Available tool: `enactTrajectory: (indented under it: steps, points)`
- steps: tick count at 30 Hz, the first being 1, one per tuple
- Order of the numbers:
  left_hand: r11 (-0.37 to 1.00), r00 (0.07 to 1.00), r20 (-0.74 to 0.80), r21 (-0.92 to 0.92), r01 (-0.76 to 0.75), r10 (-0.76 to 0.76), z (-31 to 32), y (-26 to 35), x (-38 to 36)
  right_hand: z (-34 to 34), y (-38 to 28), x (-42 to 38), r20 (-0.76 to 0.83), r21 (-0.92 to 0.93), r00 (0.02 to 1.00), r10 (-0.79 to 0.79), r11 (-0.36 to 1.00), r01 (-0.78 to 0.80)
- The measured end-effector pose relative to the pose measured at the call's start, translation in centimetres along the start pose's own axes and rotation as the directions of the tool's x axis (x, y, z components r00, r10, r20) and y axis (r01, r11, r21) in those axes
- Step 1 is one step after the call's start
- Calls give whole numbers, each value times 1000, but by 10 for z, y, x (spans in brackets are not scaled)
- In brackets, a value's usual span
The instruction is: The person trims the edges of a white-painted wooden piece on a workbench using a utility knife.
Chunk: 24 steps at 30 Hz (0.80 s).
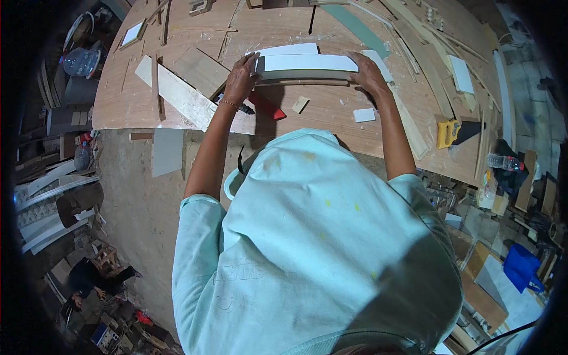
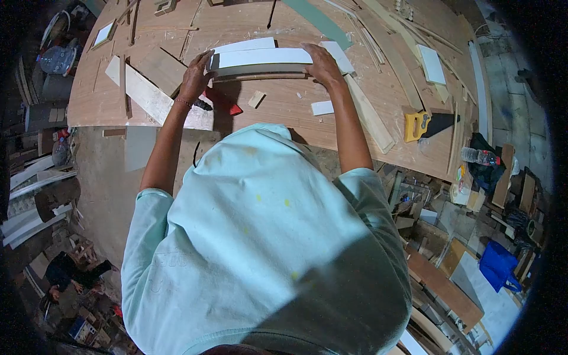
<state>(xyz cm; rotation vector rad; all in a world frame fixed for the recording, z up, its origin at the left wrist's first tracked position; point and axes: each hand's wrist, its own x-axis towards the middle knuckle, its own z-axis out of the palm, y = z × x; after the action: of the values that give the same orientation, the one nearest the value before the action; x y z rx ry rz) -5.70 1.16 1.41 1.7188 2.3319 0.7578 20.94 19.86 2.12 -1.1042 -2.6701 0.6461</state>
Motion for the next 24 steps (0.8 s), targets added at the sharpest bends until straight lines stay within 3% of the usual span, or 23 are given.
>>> enactTrajectory:
  steps: [5,7,13,20,22,24]
  points:
    - [999,999,-12,16,-32,32,2,-2,1,-3,-2,-4,-8,22,1000,-14,1000,14]
    - [999,999,-17,11,-32,32,1,0,0,-1,0,-3,10,173,999,47,984,-48]
    - [1000,1000,-4,-4,-28,28,3,-4,1,-2,2,-2,22,197,999,42,979,-45]
    - [996,999,-28,-83,-24,22,1,-5,-1,-5,-2,-5,-1,199,1000,21,980,-21]
    - [997,998,-36,-55,-44,42,-2,-11,-1,-13,-12,-8,-41,36,999,1,999,0]
    - [993,998,-28,-98,-65,62,-3,-16,-2,-9,-7,-6,-37,63,999,-18,998,20]
